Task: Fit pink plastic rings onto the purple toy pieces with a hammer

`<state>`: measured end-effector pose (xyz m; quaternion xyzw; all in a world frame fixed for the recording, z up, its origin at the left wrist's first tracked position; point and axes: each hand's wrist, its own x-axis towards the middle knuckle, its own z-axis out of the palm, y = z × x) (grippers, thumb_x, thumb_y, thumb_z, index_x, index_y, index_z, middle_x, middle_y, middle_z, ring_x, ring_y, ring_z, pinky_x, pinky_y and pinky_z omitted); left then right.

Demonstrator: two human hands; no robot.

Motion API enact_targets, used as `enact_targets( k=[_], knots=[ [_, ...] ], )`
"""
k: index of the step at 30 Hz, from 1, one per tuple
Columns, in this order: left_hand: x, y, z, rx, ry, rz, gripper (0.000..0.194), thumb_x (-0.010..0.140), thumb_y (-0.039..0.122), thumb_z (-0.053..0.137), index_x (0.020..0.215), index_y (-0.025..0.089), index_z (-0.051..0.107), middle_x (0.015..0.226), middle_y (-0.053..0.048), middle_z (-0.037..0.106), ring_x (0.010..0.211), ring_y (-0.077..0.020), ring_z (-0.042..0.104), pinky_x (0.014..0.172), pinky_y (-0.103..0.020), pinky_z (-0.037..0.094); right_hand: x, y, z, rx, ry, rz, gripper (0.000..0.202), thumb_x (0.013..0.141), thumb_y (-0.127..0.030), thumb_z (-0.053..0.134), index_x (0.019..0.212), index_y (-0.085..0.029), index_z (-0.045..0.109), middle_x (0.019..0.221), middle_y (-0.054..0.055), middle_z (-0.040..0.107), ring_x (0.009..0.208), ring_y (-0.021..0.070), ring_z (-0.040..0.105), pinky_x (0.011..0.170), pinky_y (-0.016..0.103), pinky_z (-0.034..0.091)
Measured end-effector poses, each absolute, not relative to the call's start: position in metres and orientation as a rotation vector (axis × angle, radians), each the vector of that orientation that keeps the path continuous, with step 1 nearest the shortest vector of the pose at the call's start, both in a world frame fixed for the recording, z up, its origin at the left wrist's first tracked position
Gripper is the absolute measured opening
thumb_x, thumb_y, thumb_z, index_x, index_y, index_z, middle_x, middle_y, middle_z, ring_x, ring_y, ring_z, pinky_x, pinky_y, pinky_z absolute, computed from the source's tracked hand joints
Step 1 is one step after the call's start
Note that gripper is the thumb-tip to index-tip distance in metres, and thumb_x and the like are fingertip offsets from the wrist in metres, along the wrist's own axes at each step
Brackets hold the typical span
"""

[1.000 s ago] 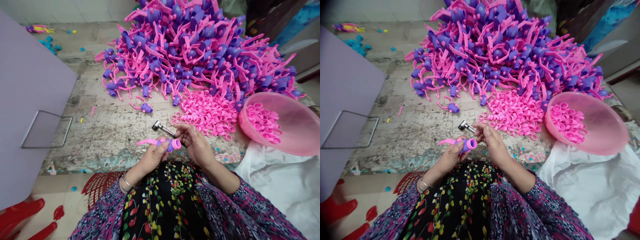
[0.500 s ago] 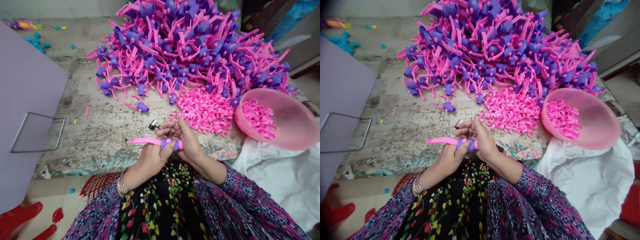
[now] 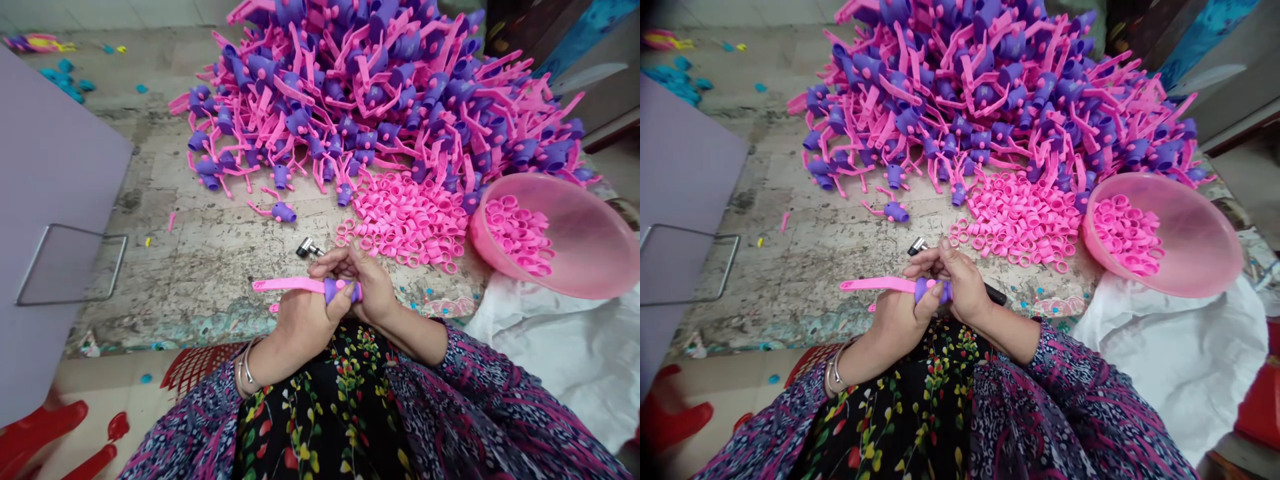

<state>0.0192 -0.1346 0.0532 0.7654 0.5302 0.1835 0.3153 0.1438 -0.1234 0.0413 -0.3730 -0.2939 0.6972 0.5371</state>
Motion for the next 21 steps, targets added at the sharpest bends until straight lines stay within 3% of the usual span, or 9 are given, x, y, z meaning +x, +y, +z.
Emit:
enact_targets(
  k=[5, 11, 21],
  knots=[
    [0.019, -0.132, 0.058, 2.12, 1.313, 0.334, 0.046, 0.093, 0.053, 0.038, 0.108, 0.018, 0.065, 0.106, -0.011, 0.068, 0.095, -0.0265, 0.065, 0.084, -0.041, 0.052, 0.151, -0.126, 0.038, -0.905, -0.763, 1.707, 0.053, 0.091, -0.066, 0.045, 0.093, -0.022, 0.073, 0.085, 0.004, 0.075, 0.079, 0.0155, 0.069, 0.078, 0.031, 0.054],
    [0.016, -0.127, 0.069, 2.175, 1.301, 0.117, 0.051, 0.091, 0.054, 0.043, 0.12, 0.015, 0.055, 0.111, -0.014, 0.063, 0.092, -0.028, 0.064, 0.077, -0.043, 0.053, 0.157, -0.128, 0.043, -0.822, -0.863, 1.787, 0.042, 0.094, -0.056, 0.048, 0.104, -0.023, 0.072, 0.096, 0.004, 0.074, 0.091, 0.0166, 0.068, 0.088, 0.033, 0.052],
    [0.019, -0.13, 0.067, 2.2, 1.181, 0.174, 0.044, 0.091, 0.047, 0.046, 0.122, 0.017, 0.052, 0.108, -0.009, 0.062, 0.1, -0.0252, 0.061, 0.079, -0.035, 0.051, 0.154, -0.135, 0.03, -0.858, -0.866, 1.777, 0.046, 0.096, -0.058, 0.04, 0.109, -0.025, 0.069, 0.092, 0.004, 0.069, 0.086, 0.0167, 0.065, 0.083, 0.033, 0.052]
  ],
)
